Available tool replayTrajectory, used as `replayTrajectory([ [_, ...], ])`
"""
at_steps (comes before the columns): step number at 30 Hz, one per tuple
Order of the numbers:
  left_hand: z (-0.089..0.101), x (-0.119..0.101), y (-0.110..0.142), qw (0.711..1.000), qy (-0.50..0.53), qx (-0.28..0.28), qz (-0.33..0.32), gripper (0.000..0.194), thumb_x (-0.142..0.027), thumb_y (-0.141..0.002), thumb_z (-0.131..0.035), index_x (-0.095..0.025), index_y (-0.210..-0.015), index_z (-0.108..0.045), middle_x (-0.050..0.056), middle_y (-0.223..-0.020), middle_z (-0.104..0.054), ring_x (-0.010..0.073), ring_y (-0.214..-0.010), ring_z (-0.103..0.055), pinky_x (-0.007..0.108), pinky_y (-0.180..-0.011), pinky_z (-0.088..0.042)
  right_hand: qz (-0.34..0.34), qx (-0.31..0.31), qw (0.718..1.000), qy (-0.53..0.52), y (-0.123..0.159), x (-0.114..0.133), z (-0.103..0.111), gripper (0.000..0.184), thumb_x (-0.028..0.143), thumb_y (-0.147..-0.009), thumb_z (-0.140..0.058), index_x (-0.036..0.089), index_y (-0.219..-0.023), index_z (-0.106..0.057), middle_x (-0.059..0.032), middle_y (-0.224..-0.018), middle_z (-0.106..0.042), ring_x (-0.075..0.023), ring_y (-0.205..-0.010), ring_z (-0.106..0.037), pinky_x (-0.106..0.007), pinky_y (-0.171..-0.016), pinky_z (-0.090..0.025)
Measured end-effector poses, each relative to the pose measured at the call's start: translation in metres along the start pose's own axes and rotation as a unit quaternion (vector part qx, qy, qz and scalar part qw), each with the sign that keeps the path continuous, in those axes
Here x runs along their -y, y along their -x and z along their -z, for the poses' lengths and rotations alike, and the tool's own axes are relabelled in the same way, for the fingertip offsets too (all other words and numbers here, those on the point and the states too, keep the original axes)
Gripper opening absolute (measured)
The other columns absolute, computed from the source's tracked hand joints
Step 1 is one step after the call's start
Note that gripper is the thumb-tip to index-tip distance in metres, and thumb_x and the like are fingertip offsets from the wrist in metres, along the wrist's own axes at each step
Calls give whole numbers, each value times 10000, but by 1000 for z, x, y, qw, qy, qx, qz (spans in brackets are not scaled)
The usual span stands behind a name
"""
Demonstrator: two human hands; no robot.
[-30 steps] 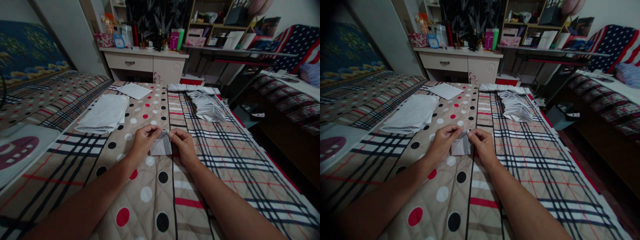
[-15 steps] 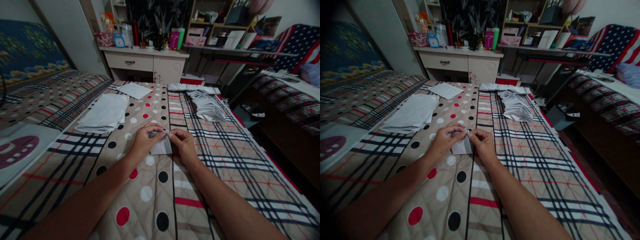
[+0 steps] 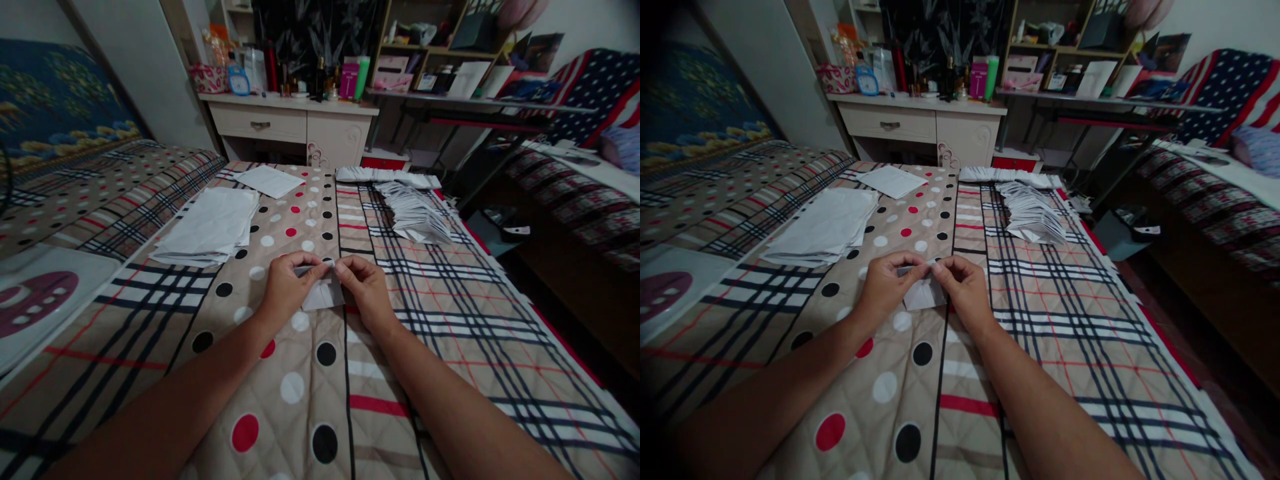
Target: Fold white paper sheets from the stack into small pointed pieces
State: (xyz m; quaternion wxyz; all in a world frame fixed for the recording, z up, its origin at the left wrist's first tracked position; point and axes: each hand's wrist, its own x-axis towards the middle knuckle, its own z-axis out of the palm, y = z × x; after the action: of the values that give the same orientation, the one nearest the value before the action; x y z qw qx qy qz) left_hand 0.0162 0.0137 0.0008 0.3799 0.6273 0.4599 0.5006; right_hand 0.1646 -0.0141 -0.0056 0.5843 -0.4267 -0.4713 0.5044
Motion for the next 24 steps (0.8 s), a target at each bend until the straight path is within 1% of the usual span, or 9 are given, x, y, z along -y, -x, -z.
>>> replayTrajectory([
  [3, 0, -2, 1, 999, -27, -6, -31, 94, -244, -725, -727, -161, -691, -701, 27, -691, -710, 151, -658, -641, 249, -612, -494, 3, -4, 1000, 19, 0, 1, 0, 260, 410, -705, -780, 175, -700, -669, 4, -650, -604, -111, -591, -490, -235, -565, -382],
  [5, 1, -3, 2, 997, -46, -1, -56, 66, -212, -725, -725, -165, -685, -699, 27, -713, -715, 152, -688, -649, 255, -651, -497, 4, -4, 1000, 29, -1, 0, 0, 253, 406, -708, -780, 176, -696, -674, -3, -654, -608, -115, -596, -497, -239, -564, -383],
  [7, 1, -3, 2, 996, -62, 8, -67, 50, -188, -723, -720, -169, -682, -697, 22, -715, -714, 149, -691, -648, 256, -661, -494, 4, 0, 999, 34, -1, 0, 1, 249, 402, -708, -781, 179, -686, -673, -4, -647, -605, -118, -595, -497, -245, -563, -386],
  [10, 1, -1, 2, 997, -56, 19, -39, 40, -183, -717, -720, -170, -693, -691, 8, -692, -703, 136, -652, -635, 241, -615, -482, 0, 5, 999, 35, -2, 1, 3, 240, 385, -704, -784, 177, -667, -669, -2, -637, -603, -116, -590, -494, -245, -563, -392],
  [13, 1, 0, 0, 999, -13, 27, -18, 48, -176, -703, -724, -166, -708, -677, -5, -681, -690, 122, -638, -626, 220, -595, -481, -4, 13, 999, 37, -4, 1, 5, 242, 378, -703, -780, 172, -656, -663, 10, -616, -584, -105, -576, -478, -236, -556, -385],
  [17, 3, 0, -4, 999, 22, 34, -15, 54, -154, -696, -723, -155, -717, -673, -4, -683, -682, 109, -642, -623, 205, -615, -485, -25, 52, 997, 50, -4, -1, 7, 279, 406, -742, -746, 164, -669, -627, 41, -561, -508, -78, -513, -412, -212, -485, -319],
  [19, 3, 0, -4, 999, 38, 32, 7, 101, -180, -699, -738, -147, -768, -673, 1, -678, -682, 107, -627, -621, 203, -605, -481, -33, 63, 996, 58, -3, -1, 6, 290, 417, -778, -713, 165, -685, -603, 57, -530, -473, -66, -467, -381, -202, -443, -279],
  [21, 3, 1, -4, 996, 72, 27, 44, 232, -224, -695, -761, -144, -890, -665, 5, -687, -689, 108, -608, -621, 200, -574, -472, -26, 46, 997, 63, -2, 0, 4, 286, 415, -804, -688, 169, -700, -587, 67, -492, -465, -62, -424, -378, -195, -415, -268],
  [24, 1, 4, -3, 980, 159, 23, 119, 492, -280, -664, -800, -147, -1093, -598, 21, -756, -709, 120, -593, -631, 208, -539, -476, 0, -4, 999, 50, 0, 3, 0, 259, 399, -812, -682, 176, -725, -584, 51, -474, -534, -79, -415, -464, -193, -433, -354],
])
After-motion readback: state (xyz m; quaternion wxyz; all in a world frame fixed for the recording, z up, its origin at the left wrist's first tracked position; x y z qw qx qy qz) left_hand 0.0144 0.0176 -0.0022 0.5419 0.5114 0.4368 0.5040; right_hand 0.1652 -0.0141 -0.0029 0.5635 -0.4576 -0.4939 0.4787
